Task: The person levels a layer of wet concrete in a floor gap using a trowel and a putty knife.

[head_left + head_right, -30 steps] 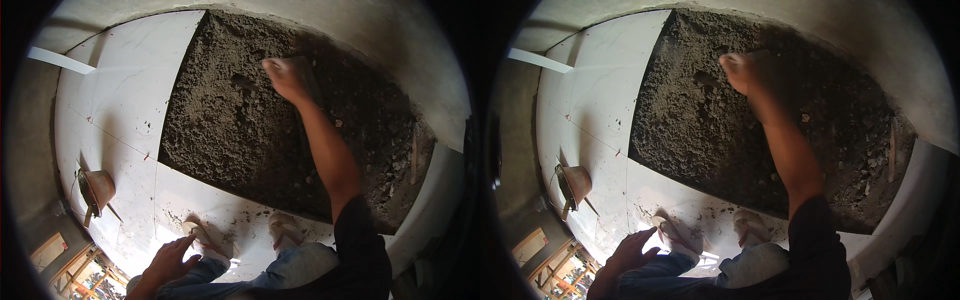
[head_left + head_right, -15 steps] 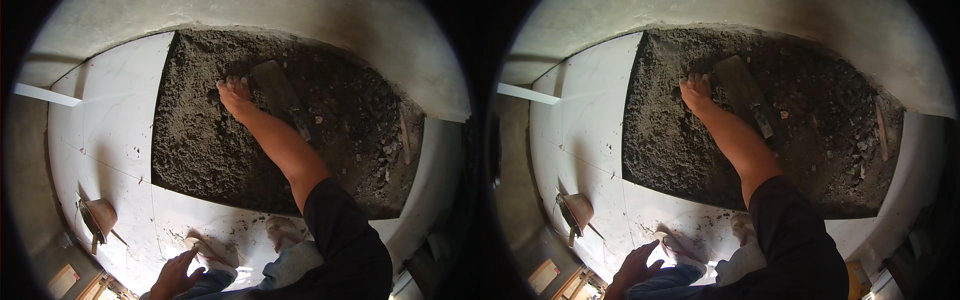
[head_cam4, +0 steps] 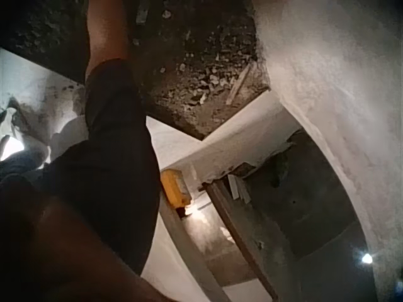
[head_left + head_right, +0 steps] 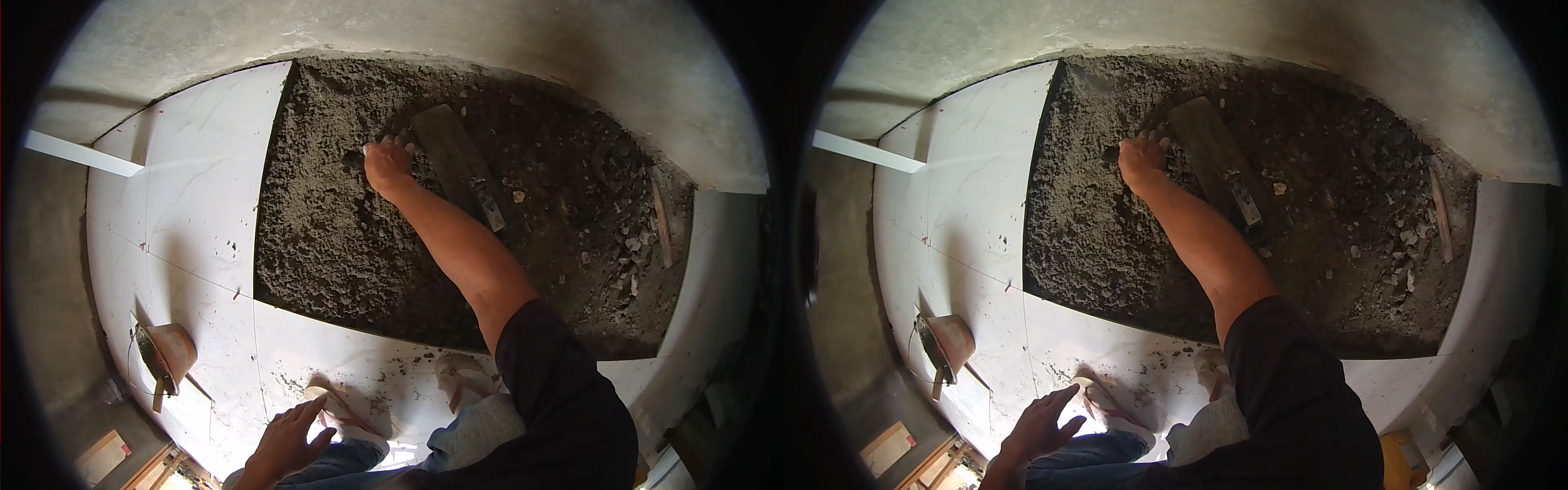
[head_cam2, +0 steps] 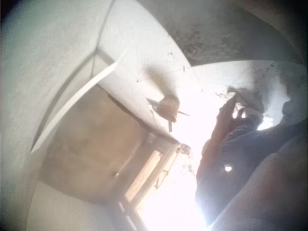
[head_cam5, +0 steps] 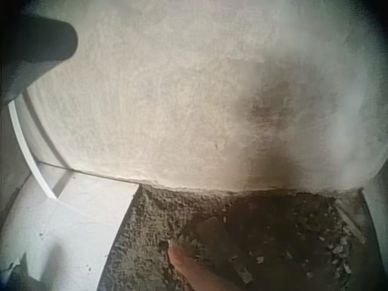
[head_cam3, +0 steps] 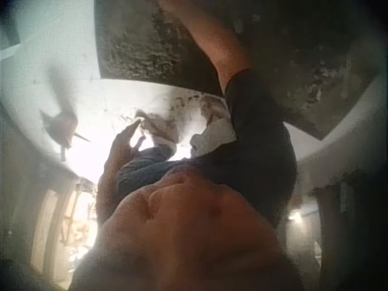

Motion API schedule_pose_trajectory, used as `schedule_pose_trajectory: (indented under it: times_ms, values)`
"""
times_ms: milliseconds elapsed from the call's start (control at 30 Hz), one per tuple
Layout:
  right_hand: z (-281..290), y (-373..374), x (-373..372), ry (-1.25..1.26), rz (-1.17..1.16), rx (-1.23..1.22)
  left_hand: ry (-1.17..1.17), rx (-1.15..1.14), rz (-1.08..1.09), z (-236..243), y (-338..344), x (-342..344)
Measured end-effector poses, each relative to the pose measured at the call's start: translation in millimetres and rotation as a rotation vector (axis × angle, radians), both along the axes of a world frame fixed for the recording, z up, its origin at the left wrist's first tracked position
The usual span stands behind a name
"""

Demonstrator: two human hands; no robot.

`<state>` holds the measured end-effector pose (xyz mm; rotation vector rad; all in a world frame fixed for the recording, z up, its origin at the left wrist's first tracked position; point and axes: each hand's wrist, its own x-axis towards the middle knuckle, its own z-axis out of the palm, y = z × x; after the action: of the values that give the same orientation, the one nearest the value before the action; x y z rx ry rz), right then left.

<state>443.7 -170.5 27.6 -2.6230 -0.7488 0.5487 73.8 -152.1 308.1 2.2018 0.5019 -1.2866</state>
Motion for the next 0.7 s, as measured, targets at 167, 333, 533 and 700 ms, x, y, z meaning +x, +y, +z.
schedule_pose_trajectory:
  times_ms: [167,333,533,700]
  values:
    - [2.4,9.6,-15.8,-0.094,0.198,-0.044,0.004,0.007,0.012,1.8,-2.4,-4.9]
    - [-32.5,-4.2,12.2,-0.029,-0.072,0.272,-0.025,-0.007,-0.011,-3.0,-4.5,0.6]
    - [49.2,-169.0,64.7,0.525,-0.073,1.654,0.033,0.01,0.069,11.5,-3.8,-5.5]
    - [45.7,-225.2,31.3,0.52,-0.531,0.995,0.015,0.007,0.102,6.6,3.5,-10.9]
